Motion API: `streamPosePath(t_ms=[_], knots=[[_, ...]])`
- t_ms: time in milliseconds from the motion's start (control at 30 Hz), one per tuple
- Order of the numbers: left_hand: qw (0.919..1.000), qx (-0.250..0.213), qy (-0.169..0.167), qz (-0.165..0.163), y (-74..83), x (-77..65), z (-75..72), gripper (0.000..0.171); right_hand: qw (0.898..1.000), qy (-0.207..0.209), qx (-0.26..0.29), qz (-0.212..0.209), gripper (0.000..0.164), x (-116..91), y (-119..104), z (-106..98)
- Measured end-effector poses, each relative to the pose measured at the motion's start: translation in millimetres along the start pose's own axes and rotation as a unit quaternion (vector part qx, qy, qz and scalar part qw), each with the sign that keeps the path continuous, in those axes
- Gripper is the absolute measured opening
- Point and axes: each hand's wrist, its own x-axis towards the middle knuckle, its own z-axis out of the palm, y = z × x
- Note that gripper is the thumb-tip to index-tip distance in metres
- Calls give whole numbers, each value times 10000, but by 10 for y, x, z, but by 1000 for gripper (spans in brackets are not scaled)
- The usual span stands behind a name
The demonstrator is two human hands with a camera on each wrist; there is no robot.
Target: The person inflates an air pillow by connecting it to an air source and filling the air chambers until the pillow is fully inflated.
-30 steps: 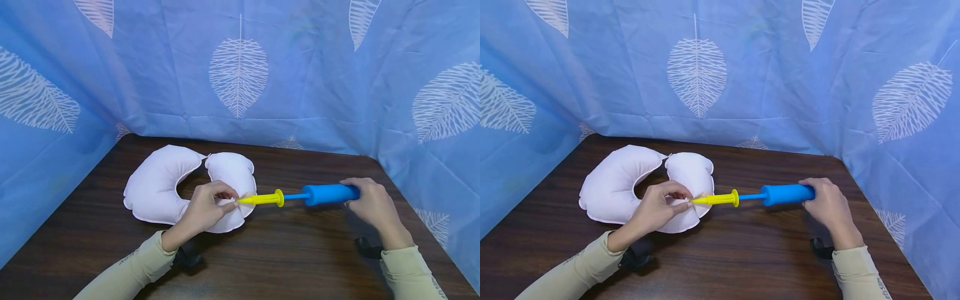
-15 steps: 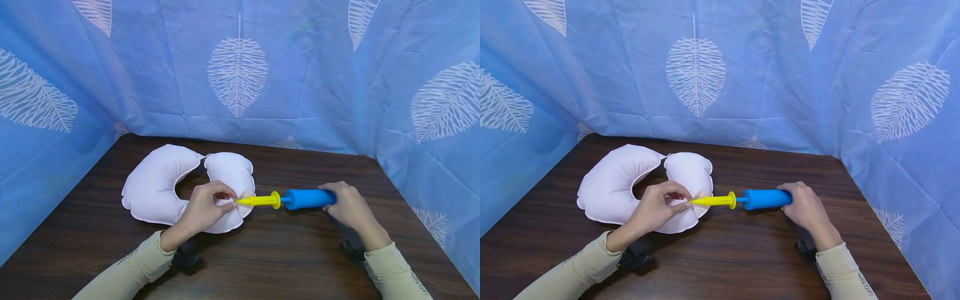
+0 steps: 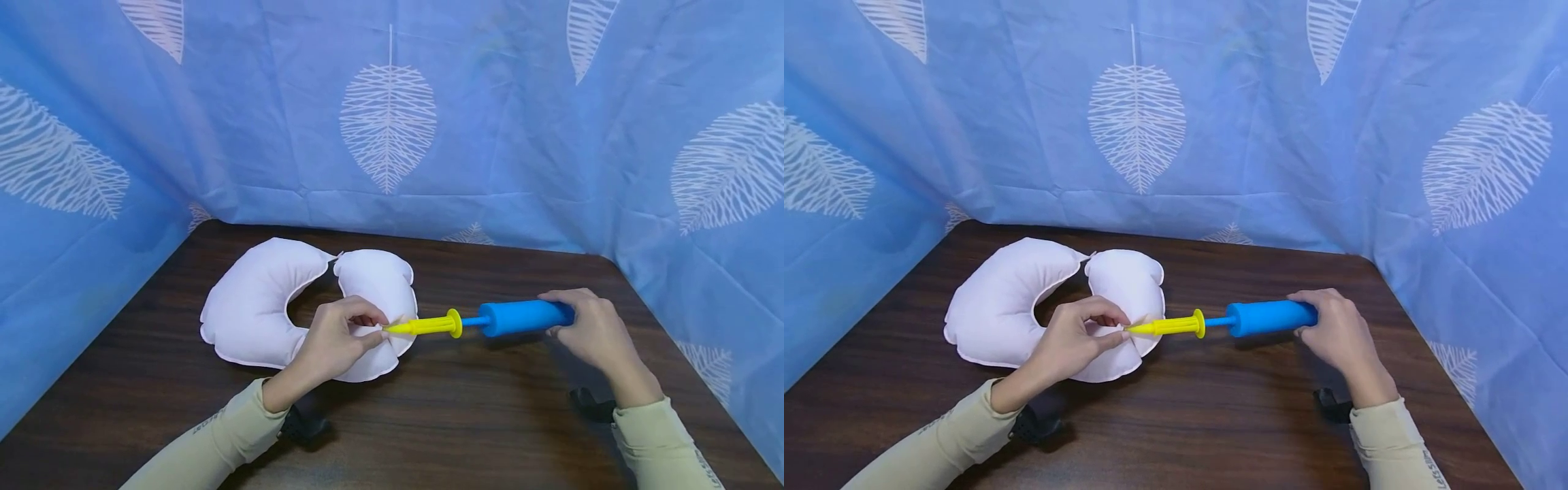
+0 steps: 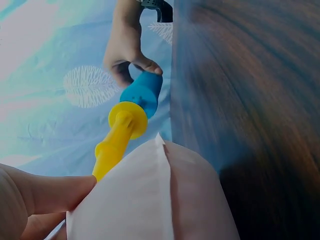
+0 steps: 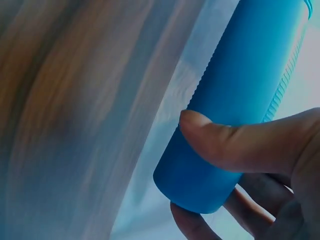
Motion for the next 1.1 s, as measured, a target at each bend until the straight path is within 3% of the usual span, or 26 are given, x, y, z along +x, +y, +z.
streamPosePath(t_ms=[167, 300, 400, 533, 633, 767, 900, 1100], knots=[[10000, -67, -30, -41, -5, 7, -20, 20, 9987, 331, -194, 327, 52, -5, 344, -132], [10000, -71, -9, 33, -21, 8, -19, 20, 9977, 372, -279, 492, 51, -11, 432, -136], [9999, -94, -21, 57, -34, 0, -4, 20, 9987, 135, -257, 409, 50, -11, 338, -33], [9999, -91, 11, 63, -37, -7, 14, 21, 9998, -163, 1, -64, 50, 12, 43, 114], [9999, -80, 63, 123, -37, 3, 22, 22, 9988, -204, 238, -384, 51, 22, -207, 171], [9998, -129, 87, 139, -36, 5, 22, 22, 9980, -189, 325, -509, 52, 12, -409, 195], [9998, -144, 32, 92, -29, -6, 19, 22, 9987, -178, 266, -391, 52, -10, -400, 175], [9999, -85, 107, 72, -10, -12, -10, 22, 9996, 158, 161, -162, 49, -12, -89, 71]])
